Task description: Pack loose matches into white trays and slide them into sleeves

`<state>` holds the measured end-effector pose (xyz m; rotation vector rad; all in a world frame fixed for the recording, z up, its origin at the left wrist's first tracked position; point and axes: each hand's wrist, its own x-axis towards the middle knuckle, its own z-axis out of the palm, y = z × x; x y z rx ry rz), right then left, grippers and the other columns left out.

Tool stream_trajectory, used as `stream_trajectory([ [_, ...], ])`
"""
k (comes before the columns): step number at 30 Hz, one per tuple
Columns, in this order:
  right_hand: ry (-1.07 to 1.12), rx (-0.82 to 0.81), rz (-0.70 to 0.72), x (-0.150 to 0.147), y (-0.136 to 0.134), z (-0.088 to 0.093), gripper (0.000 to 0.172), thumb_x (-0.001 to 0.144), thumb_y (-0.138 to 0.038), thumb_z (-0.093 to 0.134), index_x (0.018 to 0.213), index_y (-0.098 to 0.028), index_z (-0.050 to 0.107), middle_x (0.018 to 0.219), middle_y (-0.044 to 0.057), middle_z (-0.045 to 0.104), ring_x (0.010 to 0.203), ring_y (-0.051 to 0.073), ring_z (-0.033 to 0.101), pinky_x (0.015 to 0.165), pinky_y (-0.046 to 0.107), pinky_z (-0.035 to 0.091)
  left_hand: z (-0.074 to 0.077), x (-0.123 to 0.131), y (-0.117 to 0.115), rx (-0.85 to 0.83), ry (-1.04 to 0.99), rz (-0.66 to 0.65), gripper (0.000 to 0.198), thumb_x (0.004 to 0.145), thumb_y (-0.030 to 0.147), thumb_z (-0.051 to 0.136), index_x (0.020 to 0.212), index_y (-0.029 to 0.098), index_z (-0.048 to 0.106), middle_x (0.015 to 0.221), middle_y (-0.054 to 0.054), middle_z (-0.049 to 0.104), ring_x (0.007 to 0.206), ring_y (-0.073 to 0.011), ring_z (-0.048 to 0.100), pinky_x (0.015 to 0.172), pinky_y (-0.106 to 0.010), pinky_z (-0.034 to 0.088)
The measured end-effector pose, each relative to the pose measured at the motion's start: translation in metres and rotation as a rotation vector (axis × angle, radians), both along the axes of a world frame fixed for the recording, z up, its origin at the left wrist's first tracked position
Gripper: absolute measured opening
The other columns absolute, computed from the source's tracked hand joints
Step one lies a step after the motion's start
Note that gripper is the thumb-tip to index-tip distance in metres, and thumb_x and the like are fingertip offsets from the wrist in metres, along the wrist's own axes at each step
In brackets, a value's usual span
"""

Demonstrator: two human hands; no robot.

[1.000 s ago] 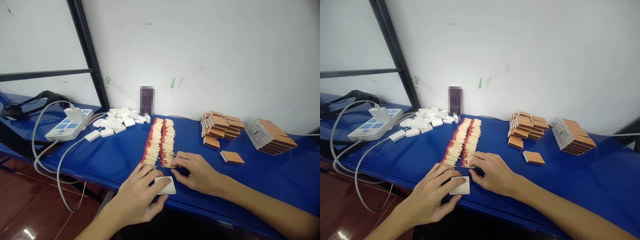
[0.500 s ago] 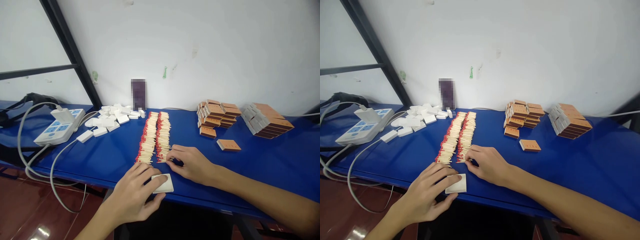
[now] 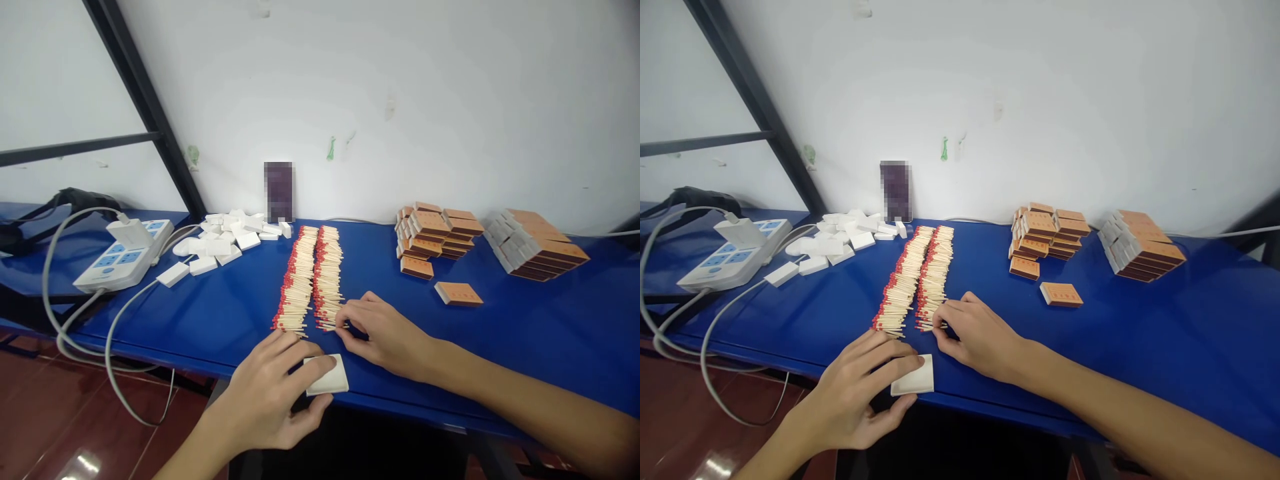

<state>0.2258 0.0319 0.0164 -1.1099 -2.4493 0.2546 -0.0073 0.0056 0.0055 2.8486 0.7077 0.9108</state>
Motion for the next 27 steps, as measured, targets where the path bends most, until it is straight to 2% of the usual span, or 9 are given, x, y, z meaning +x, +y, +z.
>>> stream_trajectory([
  [4,0.028,0.045,-0.048,-0.001,0.001,-0.003,0.01,0.088,-0.012,0.053,0.082,-0.02,0.056,0.072,-0.002,0.062,0.061,0.012,0.052,0.074,0.028,0.037,-0.001,0.0,-0.002,0.002,0.003,-0.001,0.029,0.086,0.022,0.061,0.114,0.018,0.06,0.098,-0.007,0.067,0.085,-0.0211,0.059,0.076,-0.036,0.049],
  [10,0.057,0.116,-0.11,-0.005,0.004,-0.006,0.009,0.089,-0.015,0.054,0.082,-0.019,0.058,0.076,-0.001,0.066,0.066,0.013,0.056,0.069,0.03,0.03,0.0,0.0,-0.001,0.022,-0.007,0.006,0.027,0.086,0.023,0.06,0.113,0.018,0.06,0.096,-0.007,0.067,0.084,-0.0205,0.06,0.075,-0.035,0.05],
  [16,0.065,0.08,-0.044,-0.006,-0.001,-0.004,0.012,0.091,-0.016,0.052,0.085,-0.019,0.062,0.058,-0.006,0.059,0.049,0.009,0.046,0.072,0.031,0.03,-0.001,0.001,0.0,0.02,-0.002,0.007,0.027,0.085,0.023,0.06,0.111,0.018,0.06,0.094,-0.006,0.067,0.084,-0.0212,0.061,0.076,-0.036,0.051],
  [23,0.043,0.025,-0.009,-0.003,-0.004,-0.003,0.019,0.093,-0.022,0.051,0.08,-0.021,0.064,0.056,-0.004,0.057,0.052,0.011,0.049,0.071,0.029,0.038,0.001,-0.001,-0.001,0.007,0.01,0.044,0.033,0.084,0.025,0.06,0.117,0.019,0.059,0.105,-0.008,0.065,0.095,-0.0232,0.063,0.084,-0.037,0.051],
  [27,0.042,0.02,0.003,0.0,-0.009,0.001,0.015,0.089,-0.021,0.054,0.078,-0.021,0.065,0.053,-0.004,0.055,0.052,0.012,0.049,0.068,0.028,0.041,0.001,-0.002,-0.002,-0.007,0.024,0.052,0.037,0.083,0.027,0.061,0.119,0.019,0.059,0.103,-0.009,0.064,0.092,-0.0237,0.061,0.081,-0.038,0.05],
])
